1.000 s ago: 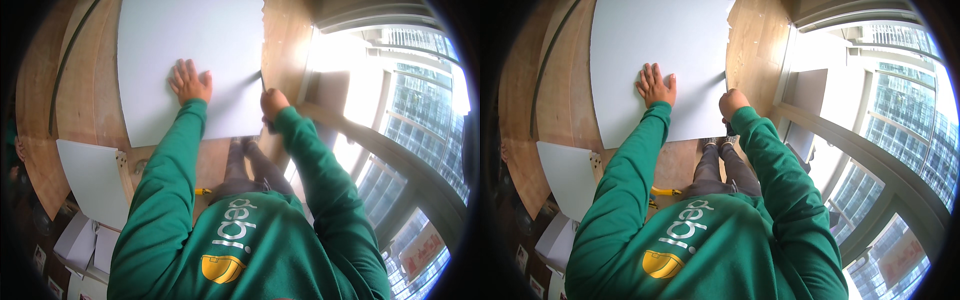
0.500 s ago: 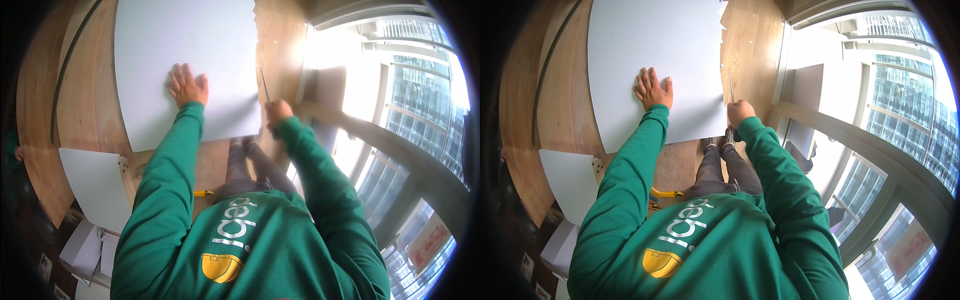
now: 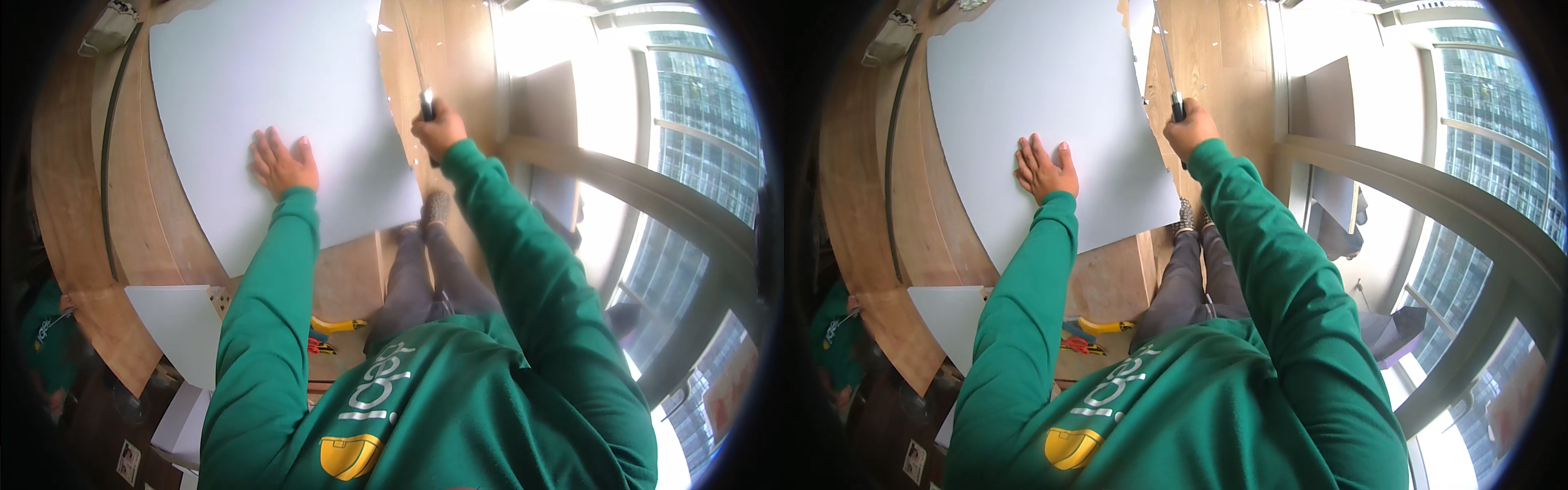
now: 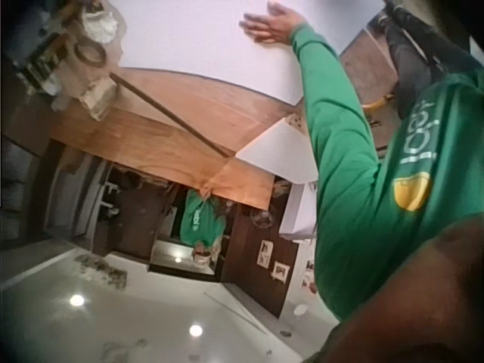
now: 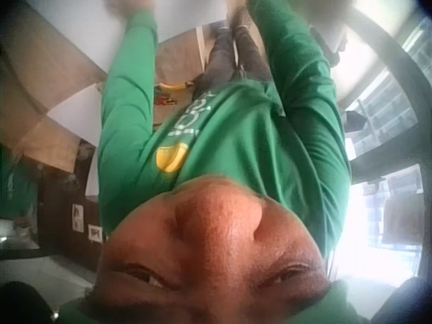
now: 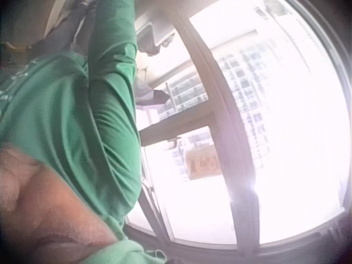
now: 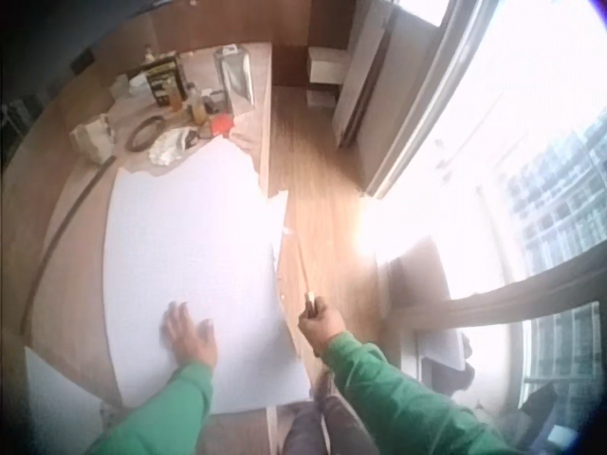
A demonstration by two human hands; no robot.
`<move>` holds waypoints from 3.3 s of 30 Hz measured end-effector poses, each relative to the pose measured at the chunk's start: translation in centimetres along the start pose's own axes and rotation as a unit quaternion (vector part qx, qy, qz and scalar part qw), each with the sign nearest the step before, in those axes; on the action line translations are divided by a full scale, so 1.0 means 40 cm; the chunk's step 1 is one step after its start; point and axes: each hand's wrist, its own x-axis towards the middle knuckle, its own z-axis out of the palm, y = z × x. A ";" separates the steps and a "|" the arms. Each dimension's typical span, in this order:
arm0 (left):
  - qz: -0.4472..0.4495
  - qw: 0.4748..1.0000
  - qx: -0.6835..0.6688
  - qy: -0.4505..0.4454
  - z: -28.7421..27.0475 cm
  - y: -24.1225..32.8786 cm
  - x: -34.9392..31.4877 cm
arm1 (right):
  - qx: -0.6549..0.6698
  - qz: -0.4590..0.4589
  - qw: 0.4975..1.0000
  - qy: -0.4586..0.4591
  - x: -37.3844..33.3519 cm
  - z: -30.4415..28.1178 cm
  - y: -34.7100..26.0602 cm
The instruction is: The person wipes the surface of a white panel with a cloth and then uses a handsaw to cut along the edge of the panel.
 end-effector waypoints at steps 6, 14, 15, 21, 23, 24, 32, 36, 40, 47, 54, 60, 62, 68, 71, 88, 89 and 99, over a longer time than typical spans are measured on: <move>0.007 1.000 0.025 0.012 0.009 0.005 0.013 | 0.115 -0.026 0.993 -0.008 0.068 0.075 0.002; 0.028 0.999 0.013 0.032 0.015 0.013 0.016 | 0.082 -0.078 0.993 0.024 0.055 0.098 0.013; 0.029 0.999 0.012 0.034 0.015 0.011 0.017 | 0.078 -0.072 0.994 0.023 0.059 0.100 0.009; 0.010 1.000 0.010 0.023 0.016 0.005 0.011 | 0.127 -0.024 0.991 -0.026 0.089 0.087 -0.005; 0.013 1.000 0.009 0.021 0.020 0.016 0.015 | 0.141 -0.033 0.989 -0.038 0.117 0.085 0.018; 0.015 1.000 0.009 0.020 0.021 0.021 0.017 | 0.162 -0.033 0.986 -0.035 0.129 0.087 0.028; 0.010 1.000 0.016 0.021 0.015 0.006 0.013 | 0.325 0.058 0.944 -0.027 0.165 0.003 -0.016; 0.013 1.000 0.014 0.024 0.015 0.014 0.019 | 0.257 0.004 0.966 -0.015 0.195 0.013 -0.001; 0.015 1.000 0.013 0.022 0.013 0.015 0.021 | 0.125 -0.066 0.990 -0.008 0.226 0.046 0.014; 0.010 1.000 0.012 0.017 0.013 0.010 0.022 | 0.186 -0.094 0.976 -0.057 0.188 0.067 -0.033; 0.006 1.000 0.012 0.014 0.005 0.012 0.023 | 0.149 -0.105 0.983 -0.035 0.150 0.086 -0.016; 0.000 1.000 0.020 0.008 0.000 0.013 0.024 | 0.123 -0.104 0.986 -0.036 0.143 0.076 -0.042; 0.002 1.000 0.017 0.007 0.000 0.014 0.025 | 0.110 -0.095 0.989 -0.037 0.151 0.077 -0.045; 0.002 1.000 0.016 0.008 0.000 0.012 0.023 | 0.229 -0.063 0.970 -0.054 0.163 0.062 -0.019; 0.001 1.000 0.019 0.010 0.001 0.011 0.022 | 0.211 -0.065 0.974 -0.055 0.152 0.040 -0.004; 0.004 1.000 0.017 0.014 0.001 0.012 0.026 | 0.162 -0.077 0.979 -0.097 0.158 0.066 -0.014; 0.002 1.000 0.019 0.013 0.000 0.012 0.024 | 0.193 -0.061 0.973 -0.113 0.153 0.056 -0.019; 0.002 1.000 0.025 0.014 -0.005 0.015 0.026 | 0.118 -0.103 0.988 -0.004 0.163 -0.032 0.002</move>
